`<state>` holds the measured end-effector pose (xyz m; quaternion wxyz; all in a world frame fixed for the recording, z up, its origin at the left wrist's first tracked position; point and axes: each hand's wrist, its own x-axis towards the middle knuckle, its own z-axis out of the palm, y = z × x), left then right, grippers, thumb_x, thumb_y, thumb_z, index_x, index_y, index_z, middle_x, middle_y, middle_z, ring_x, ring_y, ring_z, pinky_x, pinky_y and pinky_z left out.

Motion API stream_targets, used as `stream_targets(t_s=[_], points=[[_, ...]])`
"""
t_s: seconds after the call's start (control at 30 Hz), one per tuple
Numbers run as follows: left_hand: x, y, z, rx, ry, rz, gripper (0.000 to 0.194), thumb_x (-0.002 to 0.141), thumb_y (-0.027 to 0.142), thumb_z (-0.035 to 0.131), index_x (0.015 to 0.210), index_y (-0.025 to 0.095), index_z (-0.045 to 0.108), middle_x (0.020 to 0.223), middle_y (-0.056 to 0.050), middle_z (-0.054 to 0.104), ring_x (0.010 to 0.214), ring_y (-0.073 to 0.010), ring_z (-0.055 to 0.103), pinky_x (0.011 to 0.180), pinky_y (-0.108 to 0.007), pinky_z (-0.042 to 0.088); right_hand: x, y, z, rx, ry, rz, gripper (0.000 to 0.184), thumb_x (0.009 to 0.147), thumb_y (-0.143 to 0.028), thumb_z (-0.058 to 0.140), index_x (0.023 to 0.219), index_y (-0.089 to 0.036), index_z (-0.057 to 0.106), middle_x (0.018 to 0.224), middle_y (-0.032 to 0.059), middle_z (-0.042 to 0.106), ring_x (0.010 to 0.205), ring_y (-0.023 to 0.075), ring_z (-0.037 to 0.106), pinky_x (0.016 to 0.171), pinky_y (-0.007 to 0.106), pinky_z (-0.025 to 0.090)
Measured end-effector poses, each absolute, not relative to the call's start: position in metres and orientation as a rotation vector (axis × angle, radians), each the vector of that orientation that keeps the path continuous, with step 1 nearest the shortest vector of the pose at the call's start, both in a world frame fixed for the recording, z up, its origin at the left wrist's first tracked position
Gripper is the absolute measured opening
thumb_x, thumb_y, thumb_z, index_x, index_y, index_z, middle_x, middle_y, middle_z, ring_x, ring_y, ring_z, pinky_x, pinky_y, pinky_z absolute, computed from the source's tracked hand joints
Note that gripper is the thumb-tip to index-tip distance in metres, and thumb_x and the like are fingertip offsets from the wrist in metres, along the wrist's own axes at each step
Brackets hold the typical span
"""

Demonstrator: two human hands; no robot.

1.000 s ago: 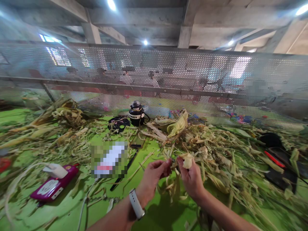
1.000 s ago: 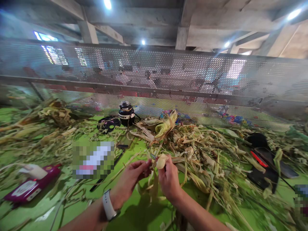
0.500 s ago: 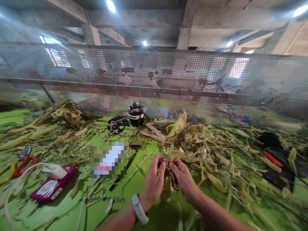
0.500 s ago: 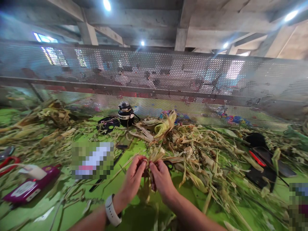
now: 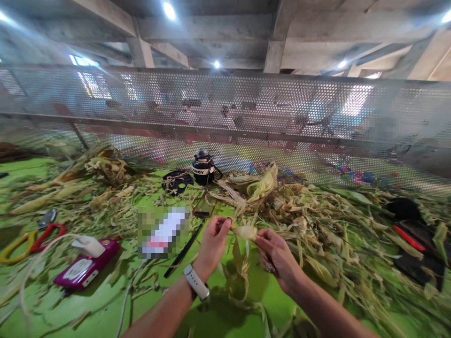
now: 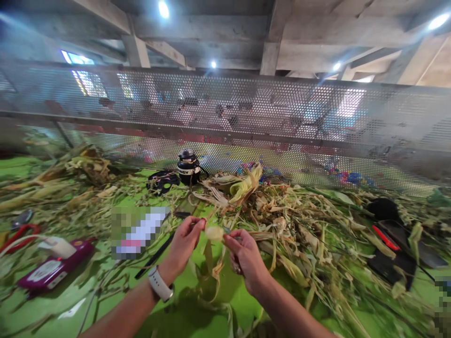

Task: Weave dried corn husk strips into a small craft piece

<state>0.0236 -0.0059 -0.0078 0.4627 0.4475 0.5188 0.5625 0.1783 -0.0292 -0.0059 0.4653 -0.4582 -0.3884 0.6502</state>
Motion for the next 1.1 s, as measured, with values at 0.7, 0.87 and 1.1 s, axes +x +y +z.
stream_targets(t_s=[0.7,0.87,1.1], points=[[0.038,-0.019,-0.017,1.192,1.143,1.245,0.02,0.081,0.037,0.051,0.074,0.018,0.051,0.063,0.004,0.046,0.054,-0.0096,0.043,0.052,-0.021,0.037,0.178,-0.045,-0.014,-1.075,-1.845,0.787,0.017,0.08,-0.027,0.056,0.09,-0.023,0.069,0.074,0.0035,0.067,0.058,0.0134,0.055,0.059,0.023,0.041],[0.036,-0.019,-0.015,1.302,1.203,1.308,0.019,0.08,0.038,0.052,0.079,0.019,0.053,0.071,0.001,0.054,0.065,-0.0137,0.05,0.062,-0.024,0.041,0.17,-0.039,-0.005,-1.068,-1.024,1.429,0.03,0.069,-0.045,0.069,0.076,-0.018,0.059,0.06,-0.0028,0.057,0.044,0.0073,0.046,0.042,0.019,0.036],[0.039,-0.023,-0.015,1.213,1.077,1.201,0.017,0.081,0.036,0.052,0.08,0.019,0.052,0.069,0.003,0.05,0.061,-0.0109,0.047,0.059,-0.021,0.04,0.176,-0.021,-0.023,-1.064,-0.638,1.722,0.039,0.055,-0.041,0.079,0.065,-0.019,0.048,0.026,-0.0154,0.026,0.024,0.0009,0.014,0.029,0.014,0.01]])
